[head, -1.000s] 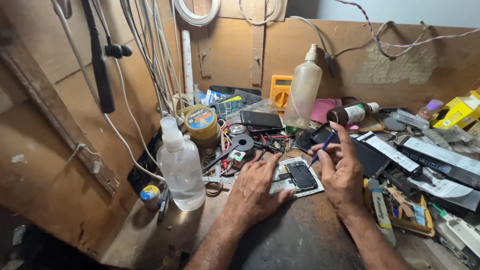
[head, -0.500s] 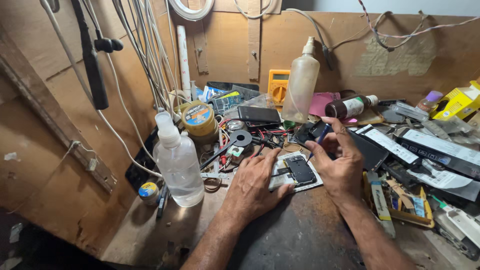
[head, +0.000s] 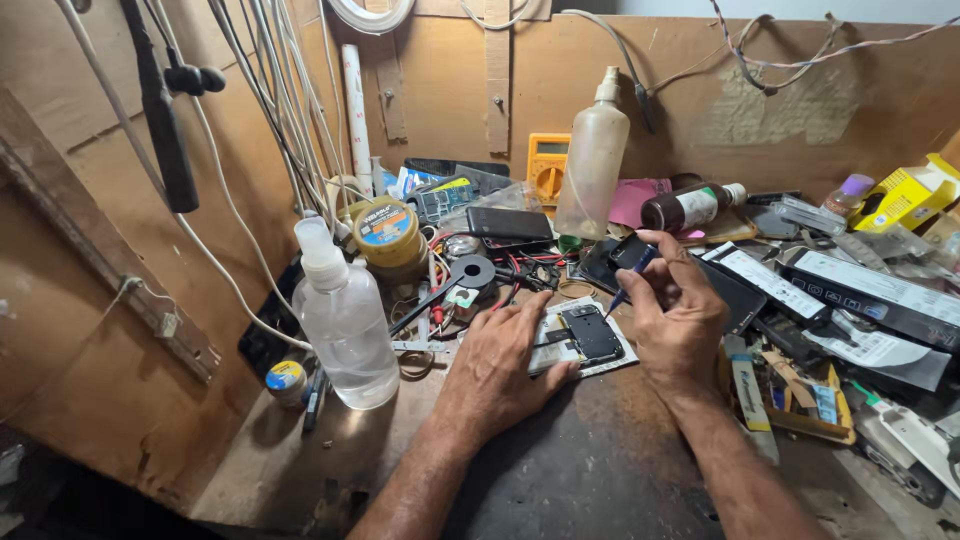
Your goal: The person uses a small blue tool to carefully pry and adjust components on a disassembled mobile phone placed on a cluttered workbench. The person repeatedly lifts and repositions the phone while working on its internal parts.
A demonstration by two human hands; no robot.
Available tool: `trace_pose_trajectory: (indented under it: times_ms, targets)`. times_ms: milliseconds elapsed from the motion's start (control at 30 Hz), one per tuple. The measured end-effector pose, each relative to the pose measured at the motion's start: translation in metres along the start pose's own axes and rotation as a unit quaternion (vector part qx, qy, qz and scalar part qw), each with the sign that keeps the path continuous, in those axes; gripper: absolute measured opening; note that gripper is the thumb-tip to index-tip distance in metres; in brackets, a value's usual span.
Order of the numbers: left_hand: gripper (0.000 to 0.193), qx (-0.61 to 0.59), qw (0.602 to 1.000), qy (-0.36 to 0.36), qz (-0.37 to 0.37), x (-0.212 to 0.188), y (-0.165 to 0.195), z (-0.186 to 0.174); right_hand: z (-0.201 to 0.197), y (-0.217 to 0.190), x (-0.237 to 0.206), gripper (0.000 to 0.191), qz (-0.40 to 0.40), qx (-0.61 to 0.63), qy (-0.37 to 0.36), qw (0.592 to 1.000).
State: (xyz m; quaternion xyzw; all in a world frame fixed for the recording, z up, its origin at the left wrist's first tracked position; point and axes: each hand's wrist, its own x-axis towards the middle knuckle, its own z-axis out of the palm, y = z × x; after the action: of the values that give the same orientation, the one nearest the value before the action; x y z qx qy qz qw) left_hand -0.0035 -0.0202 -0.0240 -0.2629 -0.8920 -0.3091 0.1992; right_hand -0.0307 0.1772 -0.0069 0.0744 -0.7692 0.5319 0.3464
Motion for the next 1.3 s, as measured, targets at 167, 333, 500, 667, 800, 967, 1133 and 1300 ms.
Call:
trace_pose_trajectory:
  times_ms: [167,333,500,667,800,967,1133,1300]
  targets:
    - [0.084,0.007,0.999,0.028,0.038,0.0011,0.0002,-0.0004,-0.0016,0.0013,-0.0023,0.051,-0.046,0.033,-0.047,0.997]
    - [0.084,0.007,1.0,-0.01,-0.004,-0.0006,0.0008,-0.0022,0.0015,0.004,-0.0011,0.046,-0.035,0.044,-0.008,0.998]
    - [0.083,0.012,0.999,0.025,0.036,0.0008,0.0006,-0.0013,-0.0025,0.0033,-0.0016,0.047,-0.072,0.036,-0.043,0.996]
    - [0.083,0.008,1.0,0.015,0.023,-0.0007,-0.0005,-0.0016,0.0004,0.0024,-0.0006,0.048,-0.018,0.001,-0.009,1.0]
    - [0.082,-0.003,1.0,-0.018,-0.008,0.0,0.0,-0.0007,-0.0026,0.0054,0.0015,0.047,-0.037,0.126,-0.054,0.99]
    - [0.084,0.006,1.0,0.013,0.02,-0.0003,0.0002,0.0002,-0.0011,0.0094,-0.0007,0.051,-0.046,0.026,-0.037,0.998]
    - [0.084,0.005,1.0,-0.006,0.004,-0.0011,-0.0001,0.0,-0.0023,0.0068,-0.0016,0.045,-0.038,0.07,-0.023,0.997]
    - [0.083,0.003,1.0,0.011,0.027,-0.0002,0.0003,0.0,-0.003,0.0021,-0.0021,0.051,-0.07,0.001,-0.048,0.996]
